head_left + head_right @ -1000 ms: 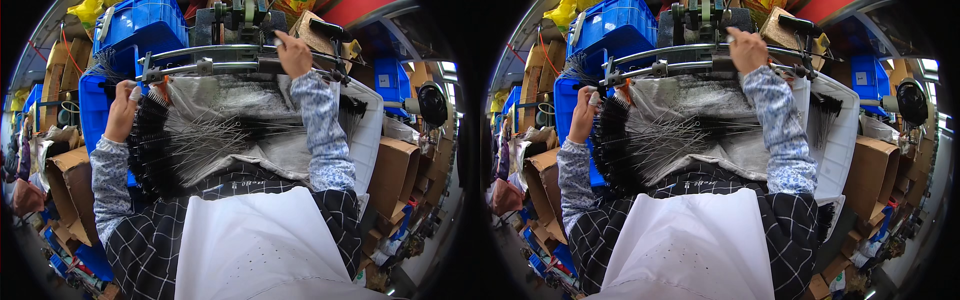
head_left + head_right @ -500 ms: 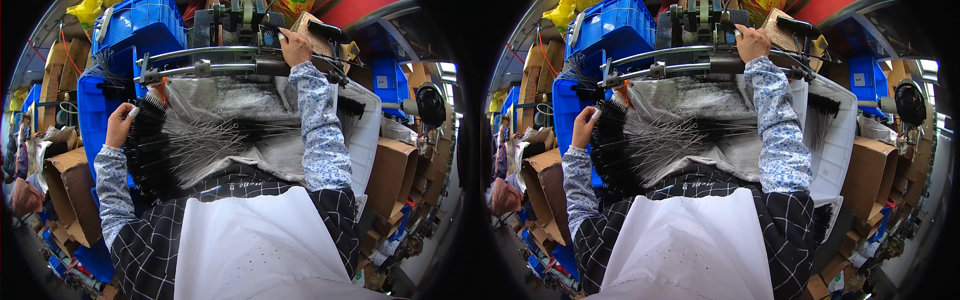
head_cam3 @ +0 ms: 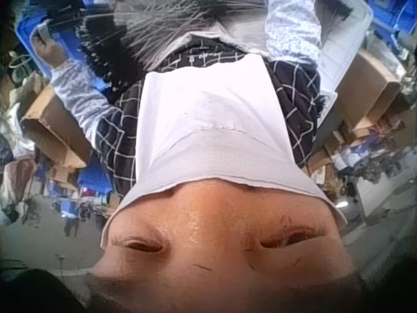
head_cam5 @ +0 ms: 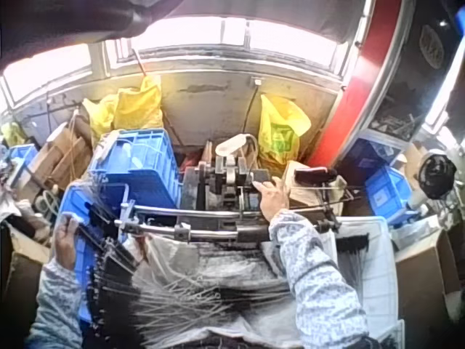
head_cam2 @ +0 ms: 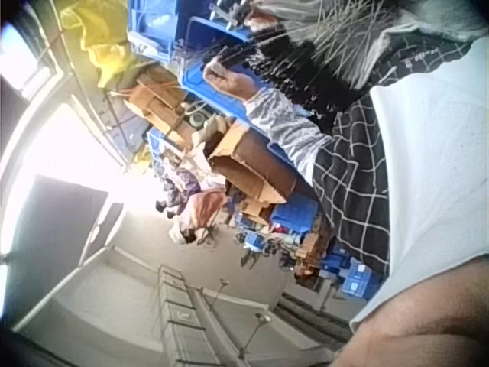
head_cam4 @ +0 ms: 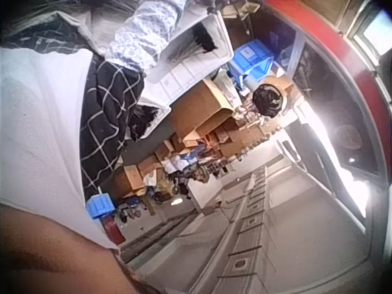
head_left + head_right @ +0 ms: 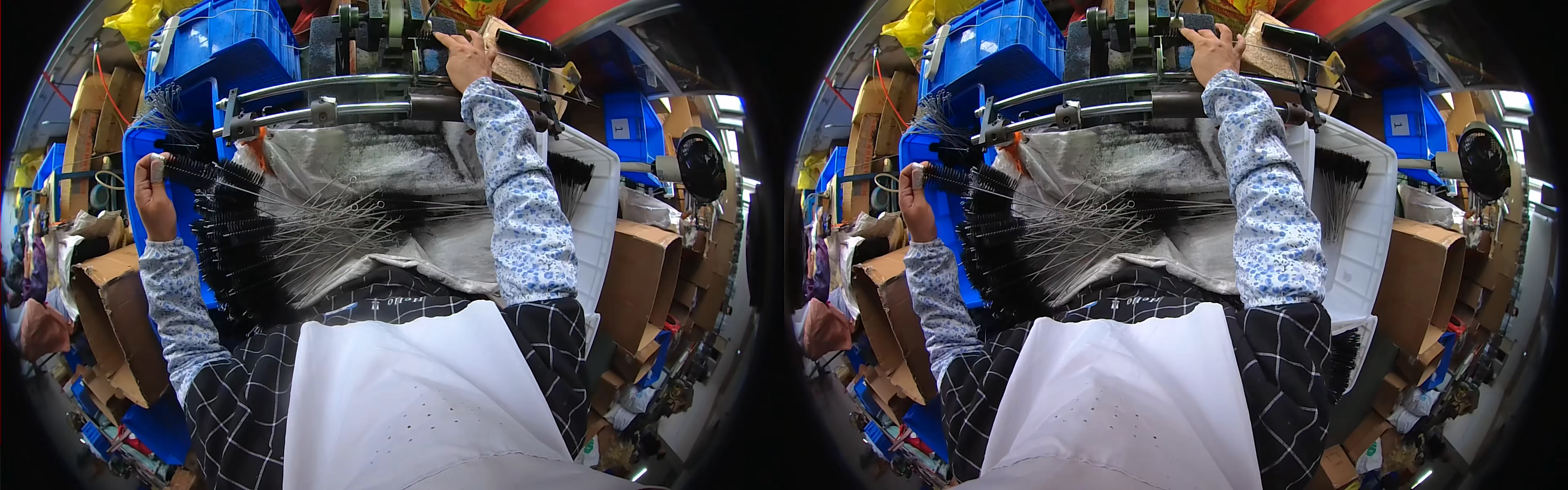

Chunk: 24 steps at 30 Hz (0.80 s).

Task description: Manufacturing or assembling wire-bristle brushes using a specialized assembly machine.

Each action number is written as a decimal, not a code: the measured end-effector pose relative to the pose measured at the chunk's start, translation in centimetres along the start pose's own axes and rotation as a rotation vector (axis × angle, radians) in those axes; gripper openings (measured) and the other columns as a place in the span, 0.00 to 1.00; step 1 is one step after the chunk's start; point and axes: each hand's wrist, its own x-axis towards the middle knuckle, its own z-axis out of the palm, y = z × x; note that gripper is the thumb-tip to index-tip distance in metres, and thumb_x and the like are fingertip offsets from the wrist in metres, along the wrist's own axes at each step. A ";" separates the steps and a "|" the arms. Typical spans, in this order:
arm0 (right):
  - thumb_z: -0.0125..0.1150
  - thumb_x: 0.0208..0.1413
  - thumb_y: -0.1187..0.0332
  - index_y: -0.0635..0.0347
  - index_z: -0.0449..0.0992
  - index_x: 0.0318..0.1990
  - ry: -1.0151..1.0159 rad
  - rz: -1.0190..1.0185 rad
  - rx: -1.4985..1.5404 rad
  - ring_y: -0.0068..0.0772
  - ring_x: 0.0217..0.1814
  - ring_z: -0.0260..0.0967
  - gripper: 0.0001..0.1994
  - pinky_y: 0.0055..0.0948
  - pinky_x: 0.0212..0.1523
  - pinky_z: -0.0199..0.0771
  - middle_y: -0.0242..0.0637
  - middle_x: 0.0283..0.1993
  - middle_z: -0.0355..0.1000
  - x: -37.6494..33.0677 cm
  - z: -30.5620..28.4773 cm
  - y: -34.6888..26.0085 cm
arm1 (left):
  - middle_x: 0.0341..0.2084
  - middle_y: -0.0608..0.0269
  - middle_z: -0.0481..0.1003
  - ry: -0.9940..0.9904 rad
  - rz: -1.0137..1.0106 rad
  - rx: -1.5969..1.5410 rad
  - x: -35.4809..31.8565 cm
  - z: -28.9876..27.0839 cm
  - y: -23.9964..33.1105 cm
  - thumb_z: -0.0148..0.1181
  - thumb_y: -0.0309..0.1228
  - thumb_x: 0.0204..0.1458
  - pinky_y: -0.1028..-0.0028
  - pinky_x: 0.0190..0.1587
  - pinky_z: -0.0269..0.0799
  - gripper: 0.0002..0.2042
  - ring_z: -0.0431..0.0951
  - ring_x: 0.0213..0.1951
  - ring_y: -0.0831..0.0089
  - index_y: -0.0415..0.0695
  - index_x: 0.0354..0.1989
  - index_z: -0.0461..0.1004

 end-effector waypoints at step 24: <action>0.51 0.43 0.66 0.51 0.69 0.45 0.102 0.218 0.226 0.31 0.45 0.61 0.17 0.40 0.46 0.54 0.31 0.43 0.66 -1.9 -0.6 -3.3 | 0.28 0.64 0.64 0.326 0.277 0.463 0.2 -3.0 -0.8 0.38 0.33 0.55 0.79 0.40 0.59 0.10 0.62 0.33 0.77 0.39 0.35 0.63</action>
